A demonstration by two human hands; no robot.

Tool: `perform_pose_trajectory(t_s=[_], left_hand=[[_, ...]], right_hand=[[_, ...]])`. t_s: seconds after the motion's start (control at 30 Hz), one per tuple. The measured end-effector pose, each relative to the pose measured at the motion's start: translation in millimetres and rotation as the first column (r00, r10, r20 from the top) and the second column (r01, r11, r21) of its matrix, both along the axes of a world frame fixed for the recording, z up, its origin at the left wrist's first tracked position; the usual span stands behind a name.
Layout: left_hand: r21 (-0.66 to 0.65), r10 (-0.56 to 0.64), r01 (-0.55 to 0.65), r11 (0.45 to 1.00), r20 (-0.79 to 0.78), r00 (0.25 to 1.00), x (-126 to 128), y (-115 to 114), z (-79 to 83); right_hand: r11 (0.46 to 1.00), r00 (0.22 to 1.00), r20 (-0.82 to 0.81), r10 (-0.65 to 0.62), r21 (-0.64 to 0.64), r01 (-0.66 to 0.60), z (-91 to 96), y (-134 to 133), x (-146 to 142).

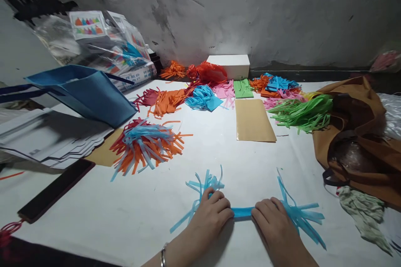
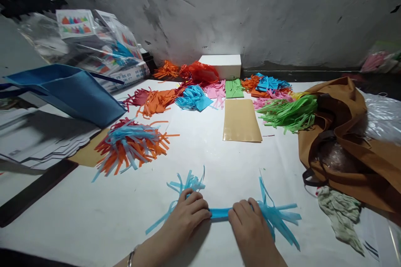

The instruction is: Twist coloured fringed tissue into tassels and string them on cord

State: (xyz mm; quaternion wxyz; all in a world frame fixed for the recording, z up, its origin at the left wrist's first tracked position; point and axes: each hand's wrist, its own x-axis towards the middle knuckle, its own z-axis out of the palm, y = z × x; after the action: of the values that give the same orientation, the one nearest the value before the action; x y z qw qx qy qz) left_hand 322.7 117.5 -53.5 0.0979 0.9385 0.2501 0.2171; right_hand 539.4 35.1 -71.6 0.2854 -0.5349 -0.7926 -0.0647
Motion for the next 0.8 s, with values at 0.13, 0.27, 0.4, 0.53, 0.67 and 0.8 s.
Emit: perform_pose_trajectory(t_s=[0.13, 0.27, 0.4, 0.53, 0.67, 0.8], left_hand=[[-0.118, 0.118, -0.113, 0.987, 0.038, 0.992, 1, -12, 5.4], [-0.208, 0.289, -0.293, 0.933, -0.048, 0.956, 11, -17, 10.4], [-0.267, 0.348, -0.368, 0.891, -0.121, 0.93, 16, -14, 13.2], [-0.287, 0.309, -0.348, 0.893, -0.171, 0.935, 16, -10, 16.7], [-0.296, 0.286, -0.331, 0.896, -0.186, 0.94, 15, -8, 16.9], [-0.222, 0.19, -0.21, 0.952, -0.111, 0.976, 7, -5, 11.5]], right_hand=[[0.994, 0.992, -0.069, -0.11, -0.03, 0.108, -6.0, -2, 3], [0.967, 0.966, 0.062, -0.251, -0.032, 0.253, -1.6, 5, -2], [0.963, 0.954, 0.15, -0.26, -0.039, 0.268, 6.1, 5, -3], [0.992, 0.992, 0.009, -0.127, 0.016, 0.127, 9.2, 4, -11], [0.996, 1.0, 0.012, 0.025, 0.084, -0.026, 6.5, 11, -21], [0.996, 1.0, 0.009, 0.003, 0.091, -0.004, 4.9, 18, -22]])
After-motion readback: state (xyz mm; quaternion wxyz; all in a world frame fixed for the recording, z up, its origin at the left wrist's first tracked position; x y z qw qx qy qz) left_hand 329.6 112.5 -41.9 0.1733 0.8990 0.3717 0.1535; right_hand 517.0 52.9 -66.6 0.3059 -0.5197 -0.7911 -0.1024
